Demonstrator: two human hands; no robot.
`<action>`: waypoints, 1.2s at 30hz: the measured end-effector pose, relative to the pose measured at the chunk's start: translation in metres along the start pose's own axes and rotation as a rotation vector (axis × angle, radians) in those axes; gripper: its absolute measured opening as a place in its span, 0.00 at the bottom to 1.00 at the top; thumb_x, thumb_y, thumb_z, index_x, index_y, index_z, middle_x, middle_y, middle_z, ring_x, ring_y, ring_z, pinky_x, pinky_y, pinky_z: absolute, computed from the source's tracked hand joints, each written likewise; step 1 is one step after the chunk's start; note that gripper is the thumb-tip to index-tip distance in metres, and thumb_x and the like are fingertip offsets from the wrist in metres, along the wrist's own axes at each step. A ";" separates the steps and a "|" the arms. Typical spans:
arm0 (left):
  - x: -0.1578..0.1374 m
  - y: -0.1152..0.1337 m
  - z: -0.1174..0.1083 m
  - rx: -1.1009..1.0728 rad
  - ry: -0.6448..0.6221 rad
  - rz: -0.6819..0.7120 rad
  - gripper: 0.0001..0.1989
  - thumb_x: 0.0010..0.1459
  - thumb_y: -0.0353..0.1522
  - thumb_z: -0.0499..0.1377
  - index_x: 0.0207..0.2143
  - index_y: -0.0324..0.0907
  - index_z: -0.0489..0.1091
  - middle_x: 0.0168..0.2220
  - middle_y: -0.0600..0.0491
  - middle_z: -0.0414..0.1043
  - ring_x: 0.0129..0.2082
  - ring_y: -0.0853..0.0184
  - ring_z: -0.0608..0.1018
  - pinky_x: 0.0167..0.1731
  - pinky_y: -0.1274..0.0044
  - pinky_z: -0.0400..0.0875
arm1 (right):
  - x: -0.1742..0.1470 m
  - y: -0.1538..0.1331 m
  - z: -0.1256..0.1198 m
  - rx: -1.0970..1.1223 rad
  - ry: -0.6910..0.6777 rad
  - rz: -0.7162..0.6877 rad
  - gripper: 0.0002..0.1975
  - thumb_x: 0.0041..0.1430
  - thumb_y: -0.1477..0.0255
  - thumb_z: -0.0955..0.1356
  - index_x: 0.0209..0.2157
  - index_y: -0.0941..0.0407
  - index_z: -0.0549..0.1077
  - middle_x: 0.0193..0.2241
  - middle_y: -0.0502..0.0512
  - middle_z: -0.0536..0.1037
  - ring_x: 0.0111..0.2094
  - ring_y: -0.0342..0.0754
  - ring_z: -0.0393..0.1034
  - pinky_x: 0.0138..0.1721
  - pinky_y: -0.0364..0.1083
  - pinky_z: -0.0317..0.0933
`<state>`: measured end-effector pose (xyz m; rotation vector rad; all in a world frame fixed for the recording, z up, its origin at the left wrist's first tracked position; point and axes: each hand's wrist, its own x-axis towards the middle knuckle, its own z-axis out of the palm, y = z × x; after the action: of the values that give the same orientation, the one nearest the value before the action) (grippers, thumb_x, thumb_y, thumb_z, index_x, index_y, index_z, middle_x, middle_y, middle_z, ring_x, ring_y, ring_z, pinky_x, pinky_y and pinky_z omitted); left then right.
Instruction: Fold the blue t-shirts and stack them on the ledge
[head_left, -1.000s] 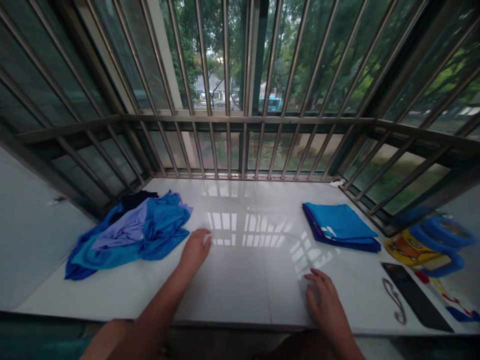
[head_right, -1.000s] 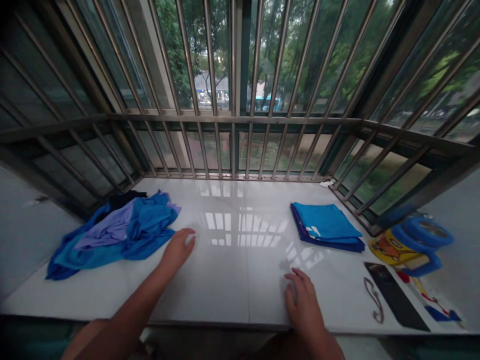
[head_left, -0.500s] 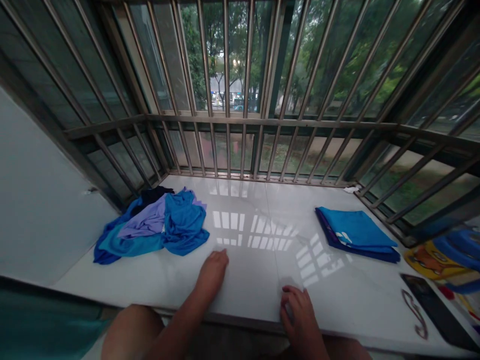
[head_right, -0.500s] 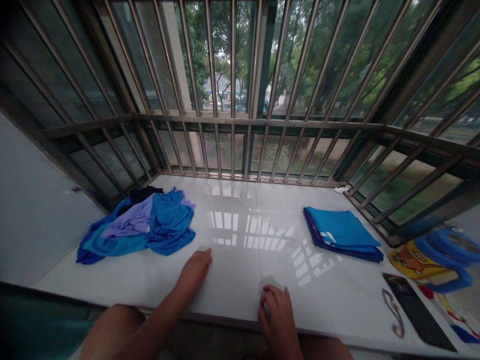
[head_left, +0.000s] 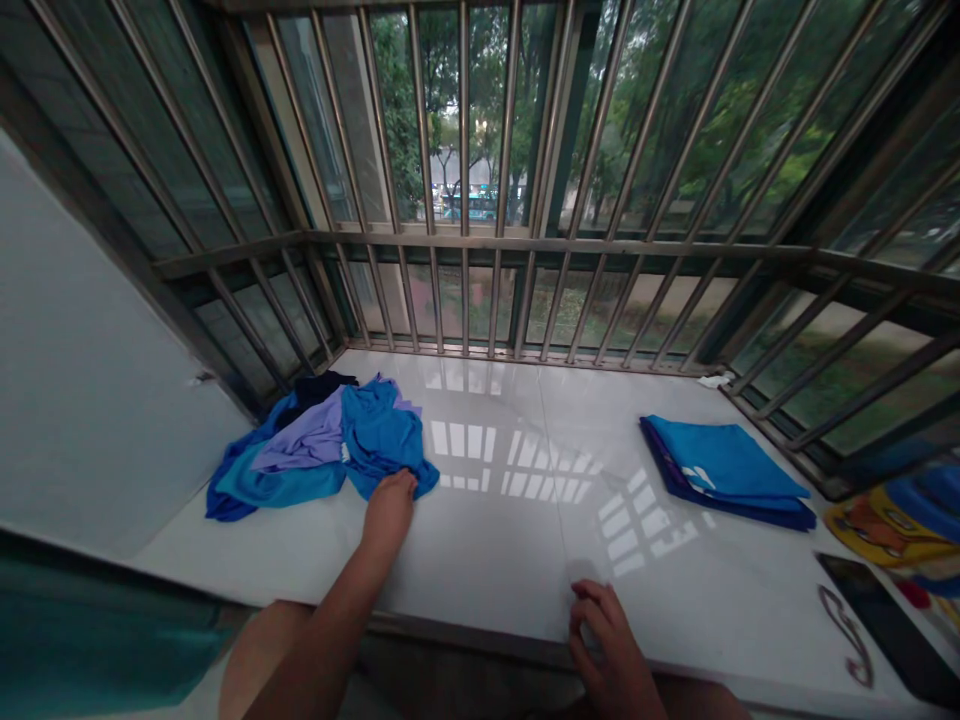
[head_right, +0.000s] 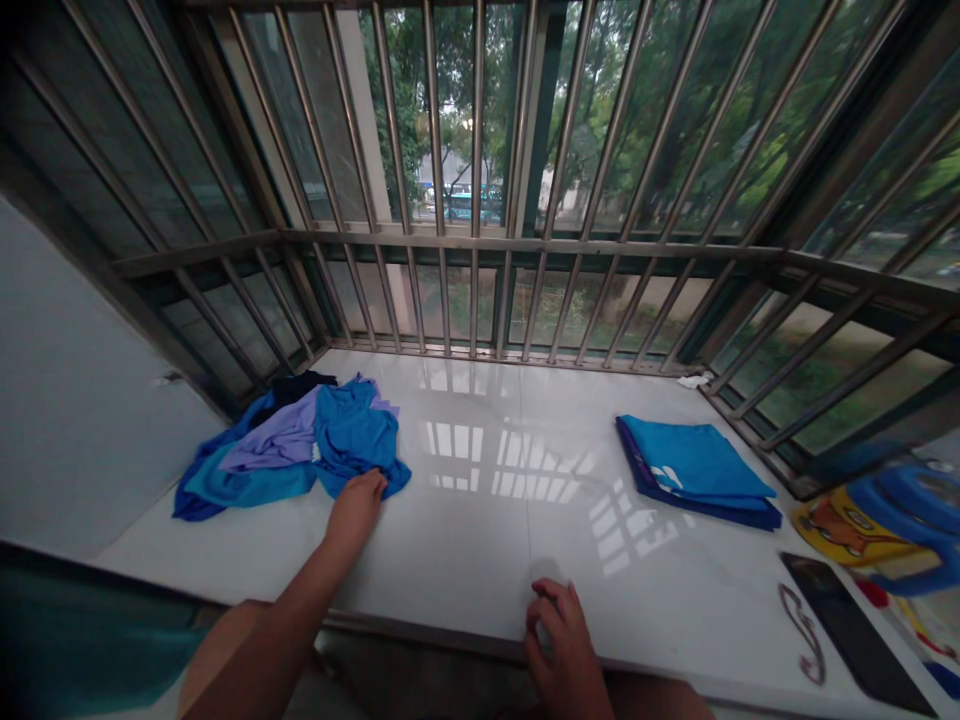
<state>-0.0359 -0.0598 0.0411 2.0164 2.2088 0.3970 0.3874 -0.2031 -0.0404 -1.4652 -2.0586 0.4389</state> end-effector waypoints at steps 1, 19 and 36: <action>-0.003 0.010 0.005 -0.021 -0.023 0.039 0.17 0.72 0.27 0.50 0.41 0.40 0.80 0.56 0.39 0.83 0.56 0.54 0.83 0.62 0.63 0.73 | 0.001 -0.003 0.000 0.013 0.010 0.020 0.05 0.66 0.73 0.67 0.38 0.50 0.75 0.57 0.61 0.78 0.63 0.59 0.73 0.72 0.71 0.59; -0.152 0.149 0.014 -0.666 -0.489 0.692 0.14 0.69 0.29 0.60 0.54 0.50 0.78 0.54 0.50 0.84 0.56 0.59 0.82 0.67 0.66 0.70 | 0.046 -0.064 -0.030 0.131 0.174 0.078 0.05 0.67 0.73 0.64 0.37 0.50 0.72 0.51 0.62 0.77 0.54 0.56 0.76 0.55 0.55 0.74; -0.033 0.050 0.025 -0.163 -0.195 0.297 0.17 0.66 0.31 0.63 0.56 0.42 0.78 0.53 0.42 0.80 0.56 0.47 0.79 0.59 0.59 0.72 | 0.023 -0.037 -0.004 -0.309 0.185 -0.024 0.20 0.60 0.82 0.65 0.50 0.49 0.74 0.51 0.59 0.82 0.50 0.57 0.79 0.52 0.54 0.75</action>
<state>0.0225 -0.0860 0.0283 2.1910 1.7132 0.3767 0.3566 -0.1940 -0.0109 -1.5873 -2.0566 -0.0279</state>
